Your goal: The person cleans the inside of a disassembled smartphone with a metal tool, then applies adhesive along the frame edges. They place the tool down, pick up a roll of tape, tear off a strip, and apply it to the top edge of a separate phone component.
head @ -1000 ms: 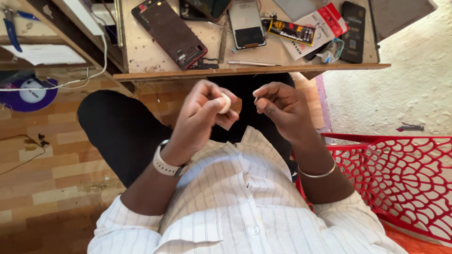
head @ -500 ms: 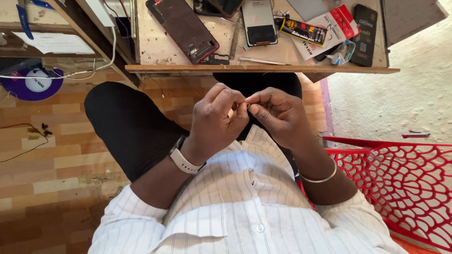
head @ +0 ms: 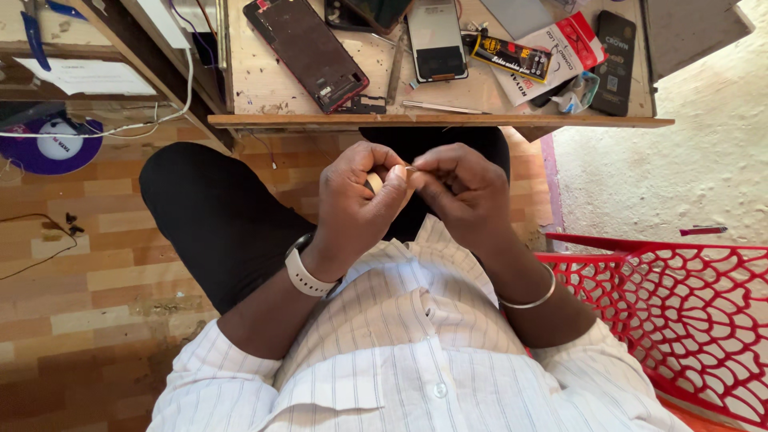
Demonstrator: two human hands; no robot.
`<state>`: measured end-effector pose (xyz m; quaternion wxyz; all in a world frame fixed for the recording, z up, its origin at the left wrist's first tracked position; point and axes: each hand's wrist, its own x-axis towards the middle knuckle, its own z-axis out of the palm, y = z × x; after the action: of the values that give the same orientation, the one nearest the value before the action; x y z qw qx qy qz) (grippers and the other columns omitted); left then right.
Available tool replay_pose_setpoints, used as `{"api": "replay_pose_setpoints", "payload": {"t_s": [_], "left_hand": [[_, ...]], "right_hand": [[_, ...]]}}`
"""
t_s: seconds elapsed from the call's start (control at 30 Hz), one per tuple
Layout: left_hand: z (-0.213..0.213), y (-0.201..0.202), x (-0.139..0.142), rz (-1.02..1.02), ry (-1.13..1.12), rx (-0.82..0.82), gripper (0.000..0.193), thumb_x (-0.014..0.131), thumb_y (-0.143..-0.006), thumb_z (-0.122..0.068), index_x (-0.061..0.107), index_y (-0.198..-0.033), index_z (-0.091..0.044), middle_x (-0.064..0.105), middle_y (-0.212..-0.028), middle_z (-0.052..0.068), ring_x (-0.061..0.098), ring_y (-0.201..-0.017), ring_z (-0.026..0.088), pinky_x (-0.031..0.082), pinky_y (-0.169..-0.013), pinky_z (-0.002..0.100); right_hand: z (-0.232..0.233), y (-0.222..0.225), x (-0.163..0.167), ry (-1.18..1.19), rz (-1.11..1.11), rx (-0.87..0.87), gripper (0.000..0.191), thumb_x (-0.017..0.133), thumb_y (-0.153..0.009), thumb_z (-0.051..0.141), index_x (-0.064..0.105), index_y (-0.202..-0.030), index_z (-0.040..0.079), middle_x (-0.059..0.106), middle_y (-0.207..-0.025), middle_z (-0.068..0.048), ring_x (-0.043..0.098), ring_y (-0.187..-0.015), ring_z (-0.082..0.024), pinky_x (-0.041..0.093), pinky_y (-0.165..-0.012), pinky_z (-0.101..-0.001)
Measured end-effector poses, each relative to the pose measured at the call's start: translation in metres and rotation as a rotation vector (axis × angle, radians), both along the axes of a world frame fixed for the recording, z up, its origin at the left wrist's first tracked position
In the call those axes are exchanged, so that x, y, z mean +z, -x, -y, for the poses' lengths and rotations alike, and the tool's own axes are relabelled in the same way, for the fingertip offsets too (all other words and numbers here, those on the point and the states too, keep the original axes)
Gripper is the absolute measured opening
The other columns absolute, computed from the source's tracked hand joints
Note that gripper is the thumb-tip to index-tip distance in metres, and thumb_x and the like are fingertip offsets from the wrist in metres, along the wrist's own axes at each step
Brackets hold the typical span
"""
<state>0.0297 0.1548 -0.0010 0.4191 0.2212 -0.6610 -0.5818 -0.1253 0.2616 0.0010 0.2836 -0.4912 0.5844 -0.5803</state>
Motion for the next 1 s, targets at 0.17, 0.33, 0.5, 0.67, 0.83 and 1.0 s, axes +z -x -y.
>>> {"api": "replay_pose_setpoints", "payload": {"t_s": [0.17, 0.33, 0.5, 0.67, 0.83, 1.0], "left_hand": [[0.006, 0.008, -0.018, -0.051, -0.3, -0.181, 0.014, 0.068, -0.101, -0.017, 0.065, -0.106, -0.005, 0.061, -0.082, -0.002, 0.053, -0.07, 0.004, 0.045, -0.06, 0.021], [0.014, 0.018, -0.033, -0.146, -0.79, -0.28, 0.035, 0.062, -0.101, -0.036, 0.056, -0.118, -0.005, 0.059, -0.078, -0.002, 0.055, -0.055, 0.005, 0.038, -0.044, 0.017], [0.013, 0.015, -0.033, -0.147, -0.842, -0.308, 0.041, 0.057, -0.102, -0.044, 0.058, -0.117, -0.006, 0.061, -0.078, 0.001, 0.057, -0.055, 0.008, 0.039, -0.043, 0.02], [0.016, 0.012, -0.029, -0.187, -1.016, -0.295, 0.049, 0.053, -0.101, -0.051, 0.057, -0.117, -0.005, 0.061, -0.078, 0.004, 0.058, -0.055, 0.012, 0.042, -0.044, 0.024], [0.02, 0.012, -0.03, -0.221, -1.126, -0.327, 0.056, 0.049, -0.1, -0.057, 0.056, -0.117, -0.004, 0.063, -0.084, 0.004, 0.059, -0.056, 0.015, 0.044, -0.045, 0.025], [0.016, 0.012, -0.031, -0.311, -1.119, -0.309, 0.049, 0.051, -0.103, -0.05, 0.056, -0.119, -0.004, 0.063, -0.09, 0.007, 0.062, -0.066, 0.016, 0.052, -0.058, 0.028]], "right_hand": [[0.001, 0.019, 0.017, -0.078, -0.601, -0.251, 0.009, 0.077, -0.098, 0.004, 0.069, -0.101, 0.004, 0.067, -0.094, -0.005, 0.062, -0.076, -0.014, 0.051, -0.069, -0.0273], [0.004, 0.069, 0.029, -0.1, -0.98, -0.19, 0.014, 0.08, -0.091, 0.008, 0.066, -0.096, 0.005, 0.065, -0.099, -0.012, 0.063, -0.096, -0.032, 0.051, -0.086, -0.0425], [0.018, 0.092, 0.007, -0.108, -1.114, -0.228, 0.017, 0.083, -0.087, 0.01, 0.067, -0.09, 0.007, 0.065, -0.096, -0.012, 0.063, -0.096, -0.034, 0.05, -0.086, -0.0457], [0.022, 0.076, 0.01, -0.019, -1.084, -0.374, 0.048, 0.093, -0.082, 0.018, 0.066, -0.117, -0.001, 0.065, -0.1, -0.012, 0.061, -0.095, -0.033, 0.05, -0.087, -0.046], [0.002, 0.016, 0.026, 0.028, -0.722, -0.205, 0.049, 0.095, -0.083, 0.019, 0.064, -0.118, 0.005, 0.067, -0.106, -0.009, 0.067, -0.095, -0.023, 0.057, -0.087, -0.0362], [0.003, -0.028, 0.024, 0.099, -0.708, -0.053, 0.053, 0.093, -0.086, 0.016, 0.061, -0.127, 0.006, 0.07, -0.115, -0.01, 0.07, -0.106, -0.024, 0.06, -0.094, -0.0333]]}}
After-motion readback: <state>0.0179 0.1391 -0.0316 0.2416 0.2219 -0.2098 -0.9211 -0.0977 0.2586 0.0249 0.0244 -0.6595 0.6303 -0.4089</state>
